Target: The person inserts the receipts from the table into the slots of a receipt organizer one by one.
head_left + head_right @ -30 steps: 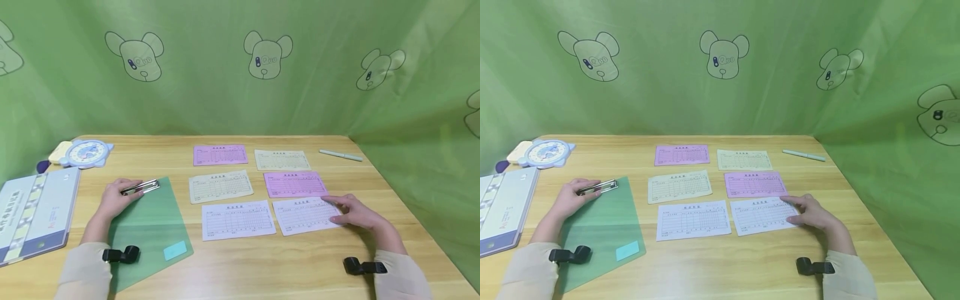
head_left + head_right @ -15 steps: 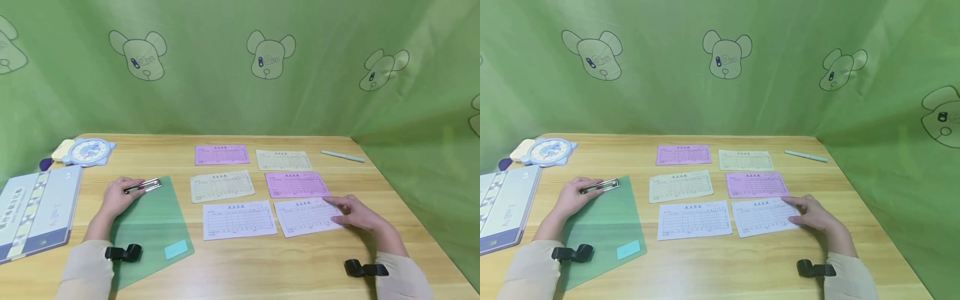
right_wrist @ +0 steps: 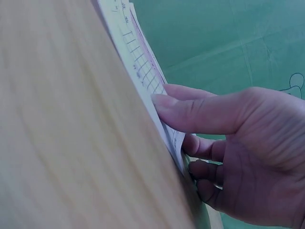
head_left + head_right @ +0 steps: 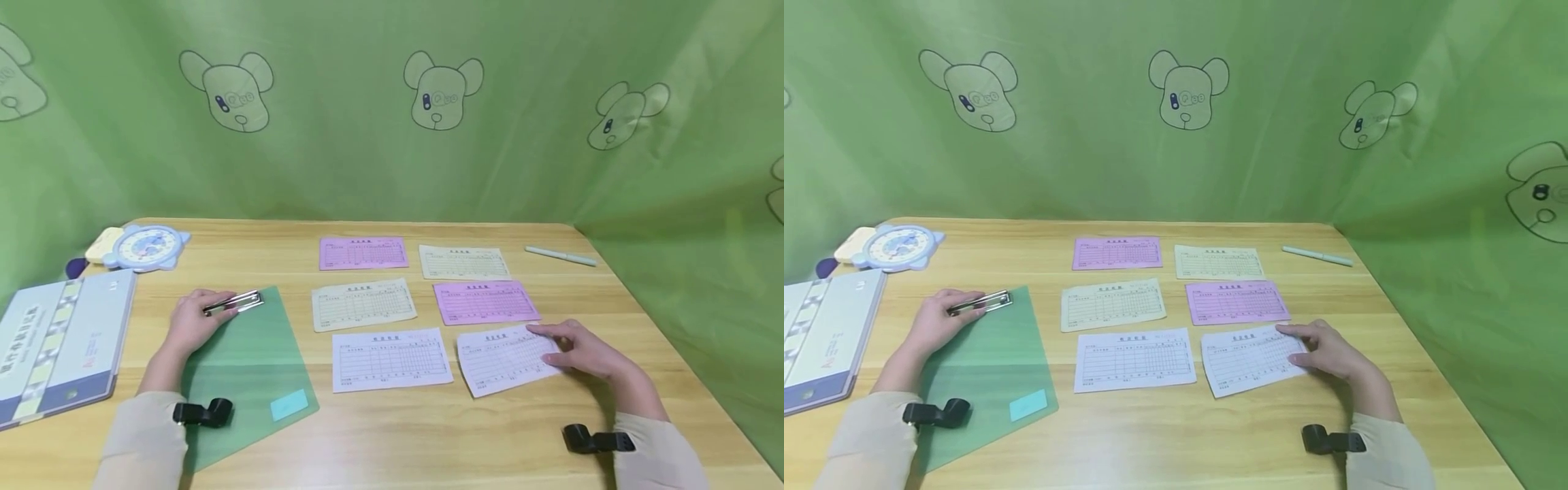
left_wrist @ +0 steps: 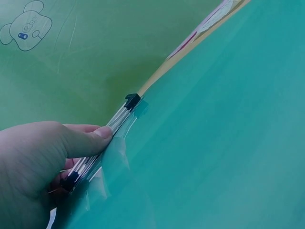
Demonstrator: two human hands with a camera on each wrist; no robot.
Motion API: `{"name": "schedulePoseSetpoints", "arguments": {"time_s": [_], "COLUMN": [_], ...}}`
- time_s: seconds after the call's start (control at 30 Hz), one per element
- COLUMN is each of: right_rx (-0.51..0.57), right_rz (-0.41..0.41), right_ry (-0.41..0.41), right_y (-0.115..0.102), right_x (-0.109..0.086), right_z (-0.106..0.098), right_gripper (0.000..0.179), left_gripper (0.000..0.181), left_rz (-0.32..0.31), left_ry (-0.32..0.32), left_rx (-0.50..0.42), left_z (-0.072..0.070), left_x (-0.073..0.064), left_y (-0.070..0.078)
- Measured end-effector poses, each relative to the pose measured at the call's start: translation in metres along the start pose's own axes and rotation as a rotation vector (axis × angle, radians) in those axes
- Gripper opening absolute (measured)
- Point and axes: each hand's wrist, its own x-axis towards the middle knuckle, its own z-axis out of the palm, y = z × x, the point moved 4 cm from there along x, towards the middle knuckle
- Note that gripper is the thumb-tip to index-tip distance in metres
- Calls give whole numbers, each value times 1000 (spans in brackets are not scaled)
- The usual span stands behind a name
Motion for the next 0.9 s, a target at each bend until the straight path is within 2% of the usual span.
{"name": "schedulePoseSetpoints", "arguments": {"time_s": [0.1, 0.33, 0.53, 0.73, 0.9], "right_rx": [9, 0, 13, 116, 344], "right_rz": [-15, 50, 10, 60, 83], "right_ry": [-1, 17, 49, 19, -67], "right_y": [-1, 2, 0, 1, 1], "right_x": [0, -1, -4, -4, -4], "right_z": [0, -2, -1, 0, -1], "right_gripper": [50, 45, 34, 32, 30], "left_gripper": [32, 33, 33, 32, 33], "left_rz": [5, -4, -3, -4, -4], "left_ry": [4, -2, -10, -15, -19], "left_rx": [1, 7, 11, 3, 10], "left_z": [-1, -3, -3, -2, -3], "left_x": [0, -2, -2, -1, -1], "left_y": [1, 4, 5, 4, 4]}}
